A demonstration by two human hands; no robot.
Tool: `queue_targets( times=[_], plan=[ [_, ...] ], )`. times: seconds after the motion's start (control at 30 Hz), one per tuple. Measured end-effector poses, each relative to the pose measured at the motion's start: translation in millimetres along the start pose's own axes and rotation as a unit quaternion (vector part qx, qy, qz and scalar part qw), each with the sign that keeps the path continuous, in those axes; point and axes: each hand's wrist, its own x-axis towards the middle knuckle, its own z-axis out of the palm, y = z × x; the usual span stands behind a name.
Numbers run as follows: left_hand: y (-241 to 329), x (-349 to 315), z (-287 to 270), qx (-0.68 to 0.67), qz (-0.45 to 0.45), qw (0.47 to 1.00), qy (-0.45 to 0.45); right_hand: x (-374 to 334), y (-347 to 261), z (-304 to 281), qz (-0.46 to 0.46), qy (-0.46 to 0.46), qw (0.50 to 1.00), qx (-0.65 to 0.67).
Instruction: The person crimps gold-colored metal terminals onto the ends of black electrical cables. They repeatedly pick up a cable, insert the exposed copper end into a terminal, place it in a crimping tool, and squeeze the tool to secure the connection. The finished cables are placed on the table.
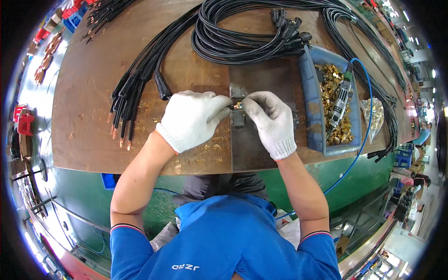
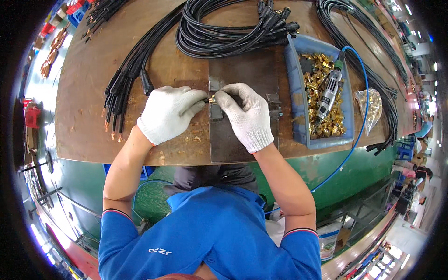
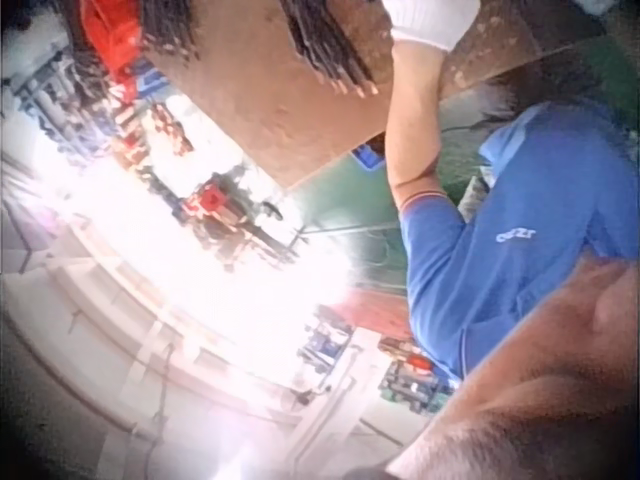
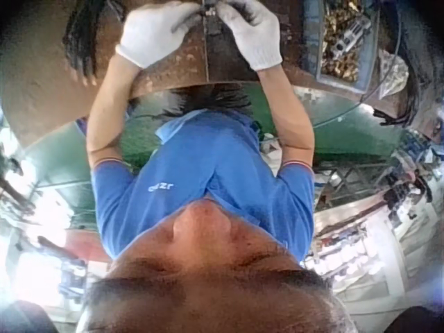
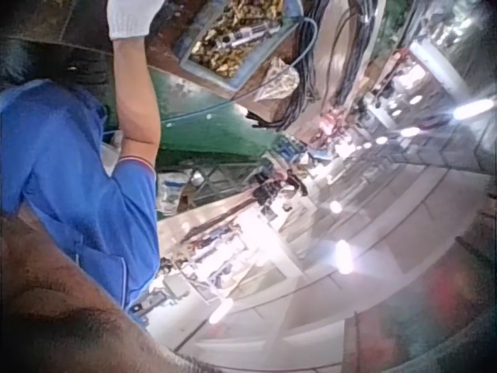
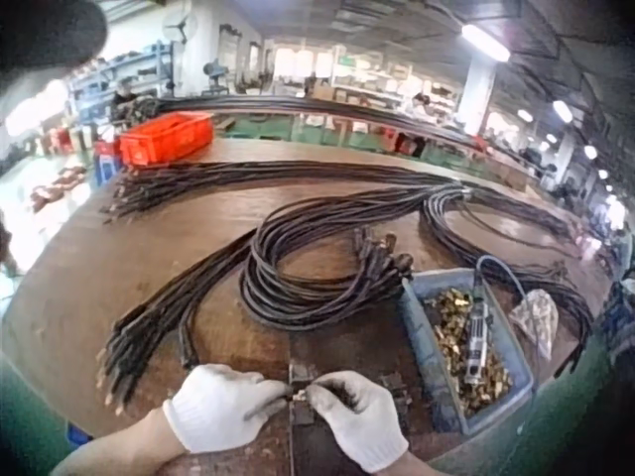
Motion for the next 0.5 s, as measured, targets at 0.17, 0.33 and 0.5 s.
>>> queue_targets(
  times=[0.17,0.33,0.5],
  plan=[
    [-6,1,2,-0.007,-0.007,1.000,0.000,8,-2,-5,-0.093,0.002,0.984,-0.150],
    [-12,4,5,-0.003,-0.003,1.000,-0.013,23,1,-4,-0.139,0.005,0.971,-0.193],
    [-21,1,17,-0.015,-0.020,0.999,-0.031,28,5,-1,-0.151,-0.010,0.953,-0.261]
  ],
)
